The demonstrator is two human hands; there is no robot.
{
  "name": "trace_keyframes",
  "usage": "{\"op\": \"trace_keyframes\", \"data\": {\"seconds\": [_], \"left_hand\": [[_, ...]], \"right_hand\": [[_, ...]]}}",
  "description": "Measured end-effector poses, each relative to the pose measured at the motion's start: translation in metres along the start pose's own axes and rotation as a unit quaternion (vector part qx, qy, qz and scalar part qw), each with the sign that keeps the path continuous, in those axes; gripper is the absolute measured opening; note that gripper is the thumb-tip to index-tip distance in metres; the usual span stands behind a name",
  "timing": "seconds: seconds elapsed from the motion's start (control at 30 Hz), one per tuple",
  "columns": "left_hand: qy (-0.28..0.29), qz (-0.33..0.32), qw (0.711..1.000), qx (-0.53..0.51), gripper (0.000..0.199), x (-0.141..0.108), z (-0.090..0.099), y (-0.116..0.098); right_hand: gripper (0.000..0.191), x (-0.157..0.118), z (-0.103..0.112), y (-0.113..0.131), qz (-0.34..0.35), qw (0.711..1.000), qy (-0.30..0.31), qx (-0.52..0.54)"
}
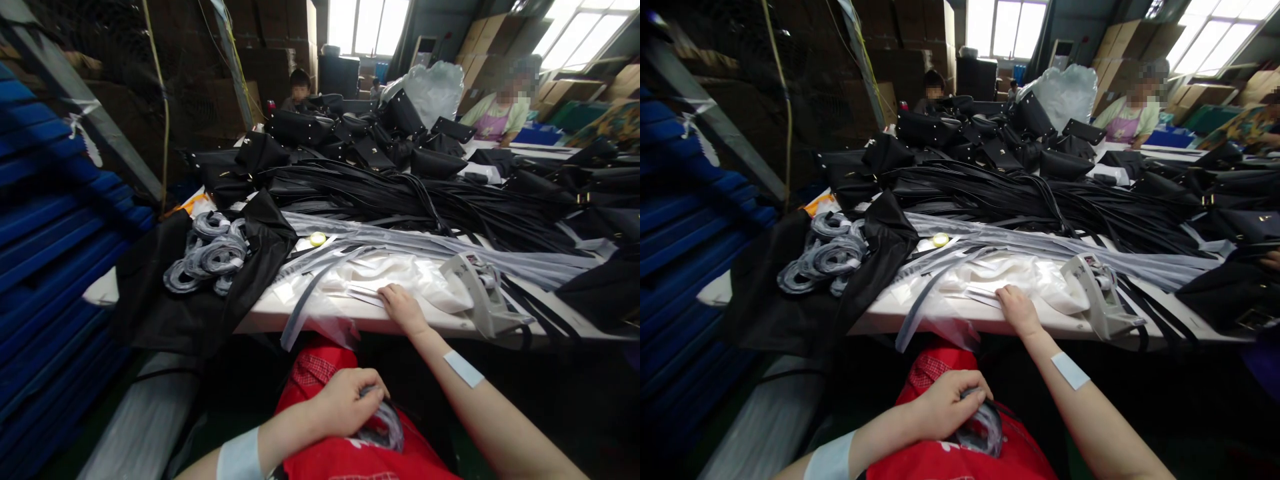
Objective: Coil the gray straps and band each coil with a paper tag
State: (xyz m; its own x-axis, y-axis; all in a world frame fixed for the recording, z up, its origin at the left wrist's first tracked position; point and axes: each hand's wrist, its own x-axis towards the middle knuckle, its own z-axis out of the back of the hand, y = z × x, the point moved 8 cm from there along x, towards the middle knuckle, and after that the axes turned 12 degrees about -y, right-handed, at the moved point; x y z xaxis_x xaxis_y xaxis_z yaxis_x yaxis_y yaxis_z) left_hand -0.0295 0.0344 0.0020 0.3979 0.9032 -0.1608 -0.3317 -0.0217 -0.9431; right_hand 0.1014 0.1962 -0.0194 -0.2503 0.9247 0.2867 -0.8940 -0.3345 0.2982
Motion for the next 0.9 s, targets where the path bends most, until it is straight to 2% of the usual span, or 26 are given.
{"op": "trace_keyframes", "data": {"seconds": [0.1, 0.17, 0.23, 0.3, 0.4, 0.47, 0.53, 0.67, 0.77, 0.9], "left_hand": [[0.032, 0.023, 0.999, -0.029, 0.032, -0.002, -0.002, 0.004], [0.043, 0.047, 0.997, -0.052, 0.036, -0.003, -0.003, 0.008], [0.050, 0.066, 0.993, -0.078, 0.038, -0.003, -0.004, 0.013], [0.056, 0.092, 0.989, -0.107, 0.039, -0.002, -0.007, 0.017], [0.084, 0.147, 0.973, -0.159, 0.041, 0.000, -0.016, 0.025], [0.105, 0.177, 0.960, -0.191, 0.043, 0.002, -0.023, 0.027], [0.110, 0.187, 0.954, -0.209, 0.043, 0.004, -0.027, 0.028], [0.111, 0.223, 0.945, -0.213, 0.052, 0.003, -0.032, 0.031], [0.116, 0.242, 0.941, -0.205, 0.058, -0.001, -0.035, 0.030], [0.112, 0.237, 0.943, -0.204, 0.057, 0.000, -0.037, 0.025]], "right_hand": [[0.029, -0.002, 0.029, -0.002, -0.042, 0.999, -0.018, 0.011], [0.033, -0.014, 0.053, 0.002, -0.065, 0.997, -0.003, 0.051], [0.036, -0.033, 0.077, 0.016, -0.068, 0.984, 0.048, 0.155], [0.042, -0.057, 0.099, 0.036, -0.071, 0.957, 0.110, 0.261], [0.044, -0.094, 0.120, 0.060, -0.079, 0.926, 0.194, 0.314], [0.034, -0.114, 0.124, 0.067, -0.087, 0.922, 0.230, 0.300], [0.023, -0.128, 0.126, 0.067, -0.089, 0.930, 0.243, 0.262], [0.014, -0.137, 0.140, 0.066, -0.054, 0.969, 0.188, 0.150], [0.013, -0.139, 0.151, 0.078, -0.009, 0.985, 0.156, 0.079], [0.014, -0.143, 0.138, 0.100, 0.041, 0.984, 0.172, 0.023]]}}
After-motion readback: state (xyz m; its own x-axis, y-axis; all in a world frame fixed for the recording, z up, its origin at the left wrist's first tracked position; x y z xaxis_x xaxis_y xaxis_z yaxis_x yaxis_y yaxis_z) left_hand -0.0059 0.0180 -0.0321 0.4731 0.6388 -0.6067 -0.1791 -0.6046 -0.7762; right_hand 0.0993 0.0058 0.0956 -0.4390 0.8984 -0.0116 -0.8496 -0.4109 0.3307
